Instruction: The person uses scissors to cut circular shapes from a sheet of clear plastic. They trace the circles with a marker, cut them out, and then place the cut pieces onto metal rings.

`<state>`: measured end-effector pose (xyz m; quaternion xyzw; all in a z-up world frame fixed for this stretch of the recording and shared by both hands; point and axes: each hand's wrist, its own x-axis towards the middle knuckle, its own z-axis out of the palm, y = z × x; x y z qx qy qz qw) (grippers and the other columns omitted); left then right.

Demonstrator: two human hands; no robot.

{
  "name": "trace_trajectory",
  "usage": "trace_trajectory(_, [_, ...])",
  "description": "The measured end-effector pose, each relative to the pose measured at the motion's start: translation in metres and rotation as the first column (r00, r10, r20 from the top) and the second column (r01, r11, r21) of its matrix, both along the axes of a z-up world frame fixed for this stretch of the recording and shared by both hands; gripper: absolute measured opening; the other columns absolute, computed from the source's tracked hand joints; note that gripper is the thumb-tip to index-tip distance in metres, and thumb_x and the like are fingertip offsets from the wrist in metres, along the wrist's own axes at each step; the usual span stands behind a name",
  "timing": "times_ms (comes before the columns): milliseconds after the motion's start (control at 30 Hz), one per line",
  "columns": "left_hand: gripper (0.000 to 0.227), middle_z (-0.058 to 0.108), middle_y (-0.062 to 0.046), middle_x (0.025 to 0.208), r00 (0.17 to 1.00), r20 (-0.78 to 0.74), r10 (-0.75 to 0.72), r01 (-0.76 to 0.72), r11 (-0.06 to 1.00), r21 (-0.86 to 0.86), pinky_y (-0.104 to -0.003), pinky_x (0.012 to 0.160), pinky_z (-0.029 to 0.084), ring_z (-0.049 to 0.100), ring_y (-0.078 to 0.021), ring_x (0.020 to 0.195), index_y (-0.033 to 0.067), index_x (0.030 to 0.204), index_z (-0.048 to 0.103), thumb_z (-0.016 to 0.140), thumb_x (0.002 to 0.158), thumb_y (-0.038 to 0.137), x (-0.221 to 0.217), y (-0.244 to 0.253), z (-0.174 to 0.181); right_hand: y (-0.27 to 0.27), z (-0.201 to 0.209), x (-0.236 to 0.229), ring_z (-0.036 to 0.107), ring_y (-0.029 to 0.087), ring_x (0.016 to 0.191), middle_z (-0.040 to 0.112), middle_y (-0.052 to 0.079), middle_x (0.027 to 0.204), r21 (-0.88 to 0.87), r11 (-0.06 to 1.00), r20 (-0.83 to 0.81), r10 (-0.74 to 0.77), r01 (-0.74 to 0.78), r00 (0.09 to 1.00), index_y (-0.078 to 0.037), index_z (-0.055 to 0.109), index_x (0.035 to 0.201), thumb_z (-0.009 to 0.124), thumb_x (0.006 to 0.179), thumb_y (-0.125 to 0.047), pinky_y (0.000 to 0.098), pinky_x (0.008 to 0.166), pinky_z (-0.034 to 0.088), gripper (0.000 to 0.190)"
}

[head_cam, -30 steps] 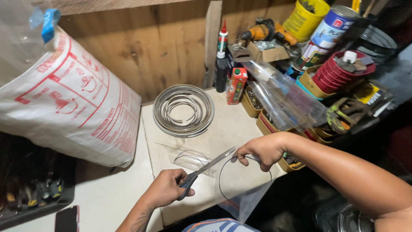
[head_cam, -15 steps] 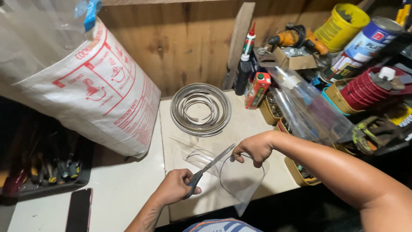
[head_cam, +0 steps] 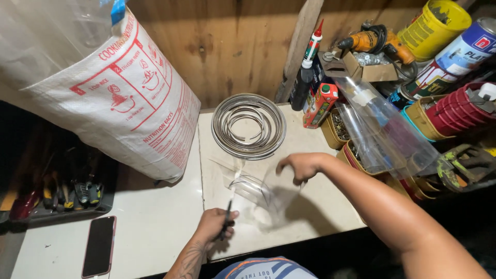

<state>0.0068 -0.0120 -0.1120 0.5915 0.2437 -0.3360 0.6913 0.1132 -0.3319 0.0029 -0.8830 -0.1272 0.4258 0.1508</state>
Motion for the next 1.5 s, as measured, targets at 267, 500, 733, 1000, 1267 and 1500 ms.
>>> trace_trajectory(267, [0.031, 0.056, -0.013, 0.059, 0.974, 0.092, 0.205, -0.218, 0.962, 0.166, -0.031, 0.034, 0.031, 0.046, -0.0166, 0.044, 0.0017, 0.084, 0.06, 0.083, 0.087, 0.022, -0.005, 0.022, 0.001, -0.031, 0.007, -0.063, 0.076, 0.018, 0.075, 0.041, 0.004, 0.16, 0.508, 0.732, 0.369, -0.661, 0.454, 0.654, -0.018, 0.045, 0.151, 0.077, 0.061, 0.001, 0.03, 0.075, 0.058, 0.097])
trace_trajectory(500, [0.054, 0.081, -0.013, 0.108, 0.978, 0.042, -0.203, 0.102, 0.649, 0.754, -0.04, 0.092, 0.052, 0.074, -0.0334, 0.107, 0.0108, 0.114, 0.072, 0.077, 0.077, 0.05, -0.004, 0.05, -0.02, -0.018, 0.009, -0.123, 0.07, 0.014, 0.072, 0.069, 0.016, 0.08, 0.797, 0.259, 0.081, -0.941, 0.546, 0.328, -0.024, 0.035, 0.161, 0.081, 0.069, 0.008, 0.0241, 0.077, 0.06, 0.108])
trace_trajectory(733, [0.073, 0.067, -0.027, 0.131, 0.93, -0.038, -0.367, 0.195, 0.401, 0.895, -0.047, 0.106, 0.05, 0.064, -0.0447, 0.123, -0.0074, 0.128, 0.057, 0.072, 0.075, 0.039, 0.004, 0.086, -0.088, -0.02, 0.012, -0.158, 0.074, 0.017, 0.073, 0.071, 0.014, 0.079, 0.862, 0.187, 0.069, -0.964, 0.471, 0.257, -0.02, 0.032, 0.162, 0.085, 0.067, 0.007, 0.0288, 0.086, 0.063, 0.112])
trace_trajectory(1000, [0.066, 0.053, -0.017, 0.147, 0.802, -0.407, -0.436, 0.512, 0.153, 0.845, -0.043, 0.109, 0.052, 0.054, -0.037, 0.135, 0.0074, 0.136, 0.067, 0.076, 0.077, 0.038, 0.022, 0.087, -0.038, -0.048, -0.046, -0.195, 0.068, 0.02, 0.08, 0.03, 0.015, 0.16, 0.856, 0.347, 0.349, -0.935, 0.383, 0.067, -0.007, 0.039, 0.154, 0.083, 0.065, 0.008, 0.0313, 0.077, 0.067, 0.1])
trace_trajectory(1267, [0.07, 0.071, -0.007, 0.121, 0.811, 0.391, -0.435, 0.144, 0.796, 0.588, -0.039, 0.077, 0.057, 0.067, -0.0202, 0.107, 0.0156, 0.132, 0.06, 0.082, 0.072, 0.044, -0.003, -0.037, 0.04, 0.006, -0.082, -0.225, 0.071, 0.017, 0.079, 0.036, 0.019, 0.159, 0.831, 0.443, 0.452, -0.89, 0.338, 0.054, -0.004, 0.031, 0.157, 0.085, 0.068, -0.004, 0.029, 0.078, 0.065, 0.104])
trace_trajectory(1500, [0.033, 0.077, -0.019, 0.096, 0.89, 0.443, 0.114, -0.086, 0.993, -0.082, -0.033, 0.057, 0.06, 0.07, -0.0222, 0.067, 0.0006, 0.114, 0.063, 0.065, 0.081, -0.003, 0.006, -0.119, 0.052, 0.063, -0.08, -0.231, 0.065, 0.013, 0.085, 0.055, 0.003, 0.15, 0.91, -0.069, -0.095, -0.995, 0.409, 0.043, -0.015, 0.043, 0.155, 0.079, 0.079, -0.003, 0.026, 0.082, 0.061, 0.084])
